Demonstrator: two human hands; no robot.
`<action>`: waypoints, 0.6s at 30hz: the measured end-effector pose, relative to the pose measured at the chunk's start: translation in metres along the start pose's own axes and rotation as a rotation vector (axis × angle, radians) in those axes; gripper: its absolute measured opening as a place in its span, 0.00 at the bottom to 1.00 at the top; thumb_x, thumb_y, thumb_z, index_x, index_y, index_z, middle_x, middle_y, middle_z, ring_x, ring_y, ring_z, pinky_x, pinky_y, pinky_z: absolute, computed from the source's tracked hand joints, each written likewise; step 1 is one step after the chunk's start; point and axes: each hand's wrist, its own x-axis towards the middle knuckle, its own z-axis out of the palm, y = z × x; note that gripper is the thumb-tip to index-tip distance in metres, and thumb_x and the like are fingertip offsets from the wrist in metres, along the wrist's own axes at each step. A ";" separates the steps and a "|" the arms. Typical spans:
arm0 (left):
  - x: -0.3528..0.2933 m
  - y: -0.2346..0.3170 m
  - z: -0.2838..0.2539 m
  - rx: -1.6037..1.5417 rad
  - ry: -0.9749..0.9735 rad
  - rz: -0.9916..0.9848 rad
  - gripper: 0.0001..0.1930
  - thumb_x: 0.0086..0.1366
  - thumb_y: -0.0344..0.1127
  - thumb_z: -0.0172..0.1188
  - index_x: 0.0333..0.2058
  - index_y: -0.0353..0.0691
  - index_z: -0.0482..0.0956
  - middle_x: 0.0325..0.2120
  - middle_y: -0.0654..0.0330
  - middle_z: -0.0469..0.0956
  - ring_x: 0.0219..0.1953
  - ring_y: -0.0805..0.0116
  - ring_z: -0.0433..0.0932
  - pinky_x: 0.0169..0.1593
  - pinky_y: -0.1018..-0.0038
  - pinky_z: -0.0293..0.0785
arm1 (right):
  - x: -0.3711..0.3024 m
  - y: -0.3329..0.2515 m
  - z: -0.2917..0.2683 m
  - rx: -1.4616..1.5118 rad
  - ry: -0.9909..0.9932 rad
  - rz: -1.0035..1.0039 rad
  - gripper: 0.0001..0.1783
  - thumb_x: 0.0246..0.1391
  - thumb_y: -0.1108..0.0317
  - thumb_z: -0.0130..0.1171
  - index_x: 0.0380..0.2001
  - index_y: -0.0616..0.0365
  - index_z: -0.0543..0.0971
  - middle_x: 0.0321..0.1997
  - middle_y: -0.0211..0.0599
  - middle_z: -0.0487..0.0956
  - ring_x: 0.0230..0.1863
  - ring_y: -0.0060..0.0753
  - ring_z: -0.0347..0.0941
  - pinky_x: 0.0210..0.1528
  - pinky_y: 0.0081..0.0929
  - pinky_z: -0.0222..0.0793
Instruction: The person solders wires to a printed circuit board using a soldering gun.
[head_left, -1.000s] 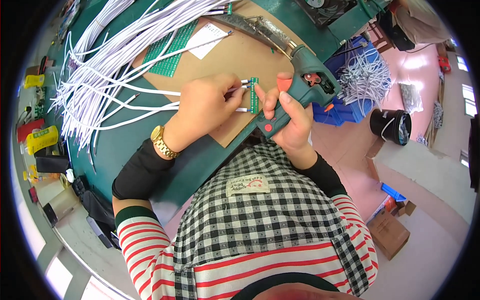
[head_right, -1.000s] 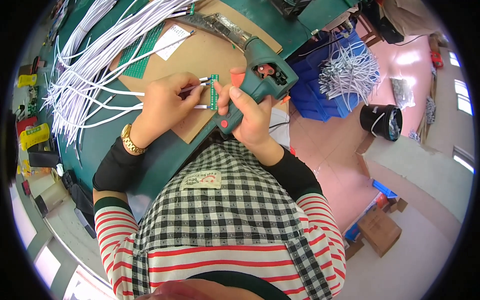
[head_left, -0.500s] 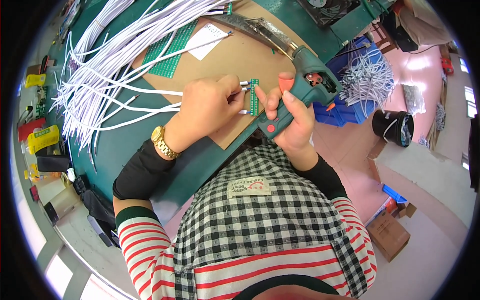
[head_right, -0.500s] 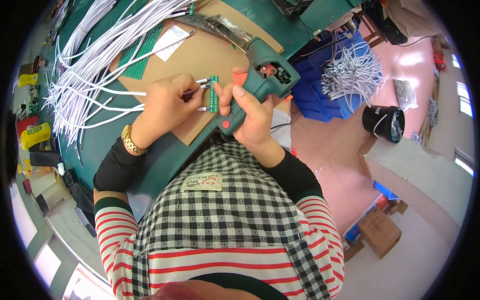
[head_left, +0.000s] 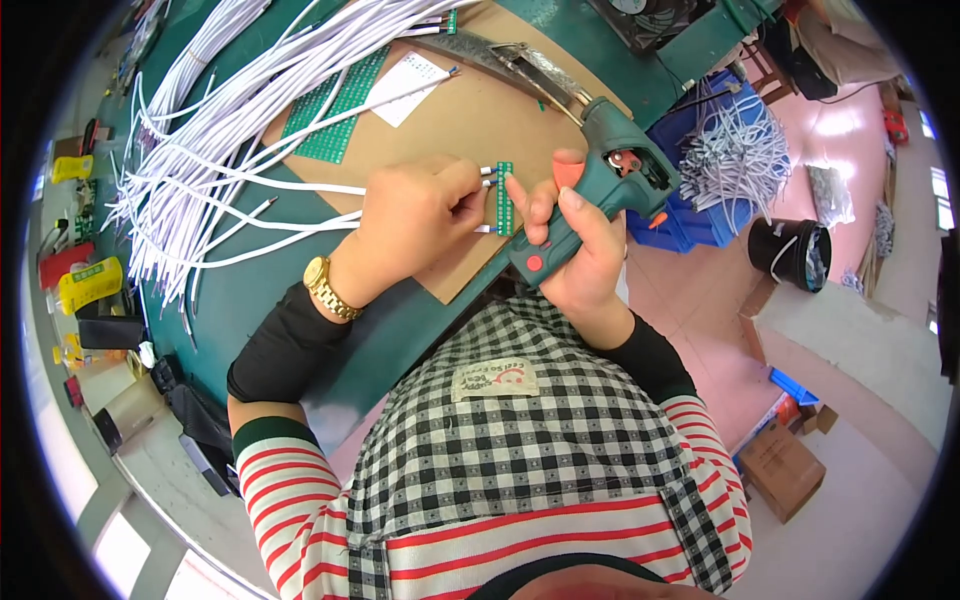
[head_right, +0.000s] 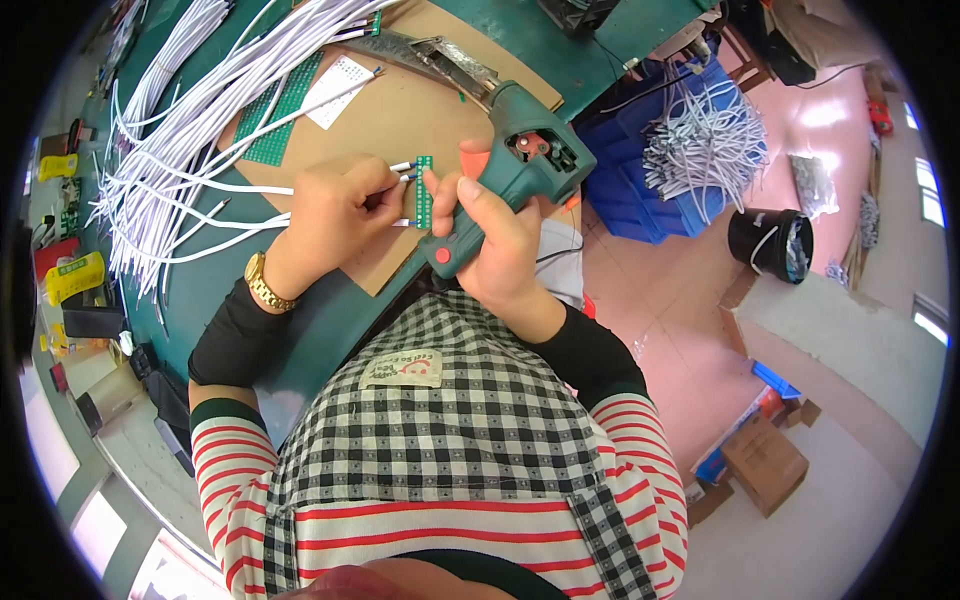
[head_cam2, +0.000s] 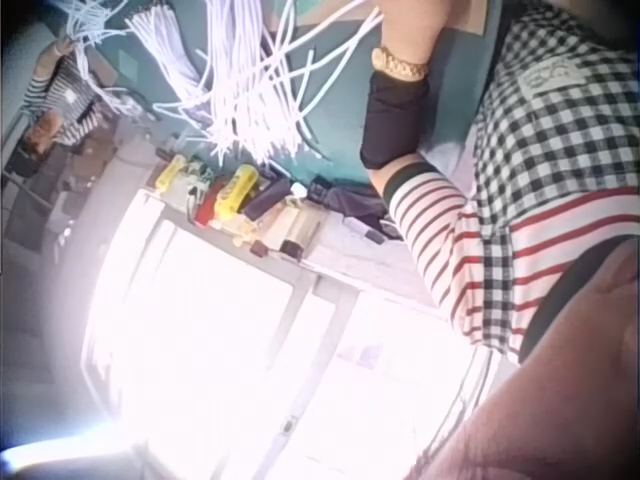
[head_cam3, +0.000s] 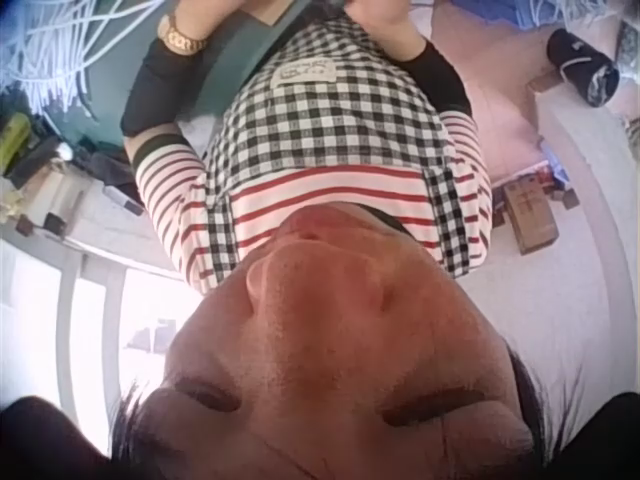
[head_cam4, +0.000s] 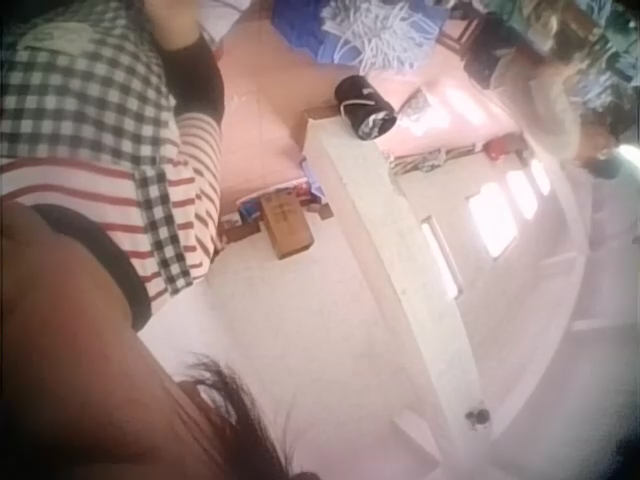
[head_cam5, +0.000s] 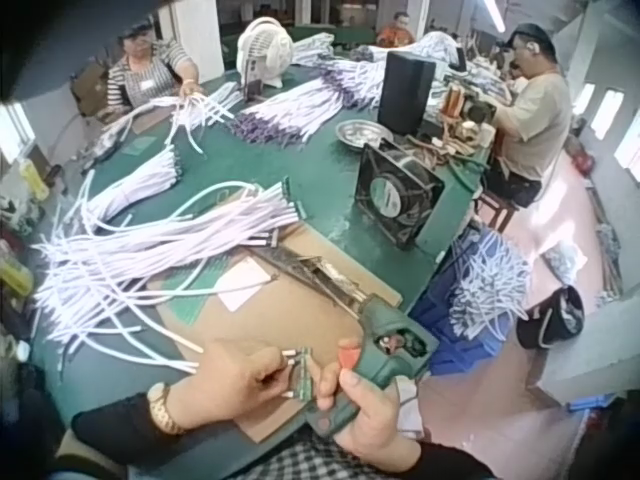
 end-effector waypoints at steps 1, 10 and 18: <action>0.000 0.000 -0.001 0.001 -0.001 0.002 0.08 0.47 0.30 0.61 0.18 0.42 0.70 0.15 0.59 0.71 0.18 0.58 0.73 0.21 0.66 0.67 | -0.002 0.001 0.002 -0.011 0.003 -0.030 0.19 0.55 0.70 0.45 0.51 0.57 0.63 0.24 0.35 0.70 0.24 0.25 0.66 0.66 0.49 0.47; -0.001 0.001 -0.002 -0.077 -0.030 -0.064 0.09 0.47 0.31 0.62 0.17 0.42 0.69 0.15 0.59 0.71 0.18 0.58 0.72 0.21 0.67 0.67 | -0.020 0.004 0.001 -0.302 -0.069 -0.165 0.22 0.53 0.72 0.48 0.53 0.56 0.59 0.26 0.35 0.72 0.24 0.25 0.69 0.67 0.55 0.36; 0.000 -0.002 0.000 -0.052 -0.016 -0.043 0.09 0.47 0.31 0.61 0.17 0.42 0.69 0.15 0.59 0.71 0.18 0.58 0.72 0.21 0.66 0.67 | -0.024 0.000 -0.001 -0.396 -0.191 -0.161 0.24 0.54 0.72 0.48 0.54 0.57 0.58 0.28 0.34 0.72 0.26 0.24 0.69 0.65 0.55 0.47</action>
